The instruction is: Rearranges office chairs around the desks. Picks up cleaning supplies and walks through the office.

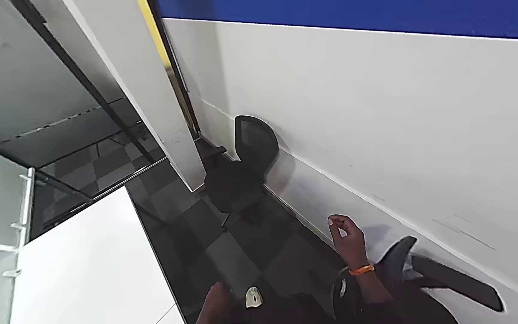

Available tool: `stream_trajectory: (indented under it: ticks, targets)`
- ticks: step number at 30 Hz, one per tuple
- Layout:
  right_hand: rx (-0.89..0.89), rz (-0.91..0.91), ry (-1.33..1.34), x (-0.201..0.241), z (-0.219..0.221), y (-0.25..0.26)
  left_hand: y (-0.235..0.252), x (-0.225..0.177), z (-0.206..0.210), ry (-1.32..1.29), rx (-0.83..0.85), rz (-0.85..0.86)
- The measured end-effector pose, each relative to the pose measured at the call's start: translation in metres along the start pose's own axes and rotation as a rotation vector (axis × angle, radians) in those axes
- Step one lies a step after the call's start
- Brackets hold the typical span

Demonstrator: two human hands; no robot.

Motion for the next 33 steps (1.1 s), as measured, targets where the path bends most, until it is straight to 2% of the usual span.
stream_trajectory:
  ticks: [2,5,8,11,13,16,21,24,28,31,33]
  targets:
    - [0.045,-0.016,-0.003,0.005,0.019,0.024,-0.025,-0.011,-0.004,0.137,-0.015,-0.08]
    - [0.118,-0.036,-0.013,0.008,0.04,0.063,-0.064,-0.004,-0.002,0.442,0.104,-0.022]
    - [0.174,-0.038,-0.023,0.004,0.063,0.105,-0.075,0.027,-0.03,0.433,0.084,-0.096]
    - [0.238,-0.001,0.009,-0.017,0.092,0.146,-0.062,0.025,-0.062,0.387,-0.027,-0.149]
    - [0.298,0.016,0.037,-0.03,0.112,0.179,-0.045,-0.003,-0.074,0.303,-0.082,-0.168]
    - [0.379,0.01,0.015,-0.047,0.133,0.239,-0.018,-0.074,-0.098,0.142,-0.081,-0.18]
    - [0.483,0.056,0.022,-0.084,0.156,0.362,0.043,-0.17,-0.132,-0.056,-0.193,-0.111]
    - [0.509,0.097,0.0,-0.12,0.179,0.439,0.064,-0.219,-0.15,-0.134,-0.215,-0.078]
    - [0.601,0.241,-0.062,-0.162,0.219,0.509,0.072,-0.244,-0.162,-0.243,-0.271,-0.128]
    - [0.678,0.421,0.243,-0.179,0.252,0.522,0.072,-0.253,-0.168,-0.293,-0.291,-0.14]
    - [0.658,0.428,0.393,-0.185,0.271,0.508,0.077,-0.254,-0.168,-0.268,-0.279,-0.133]
Point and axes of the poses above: each hand's wrist, its own y-axis towards the middle knuckle, its own z-axis out of the palm, x = y × z, the point moved 5 cm from there along y, towards the middle knuckle, and after that the axes turned 12 degrees about x, right-handed, at the moved point
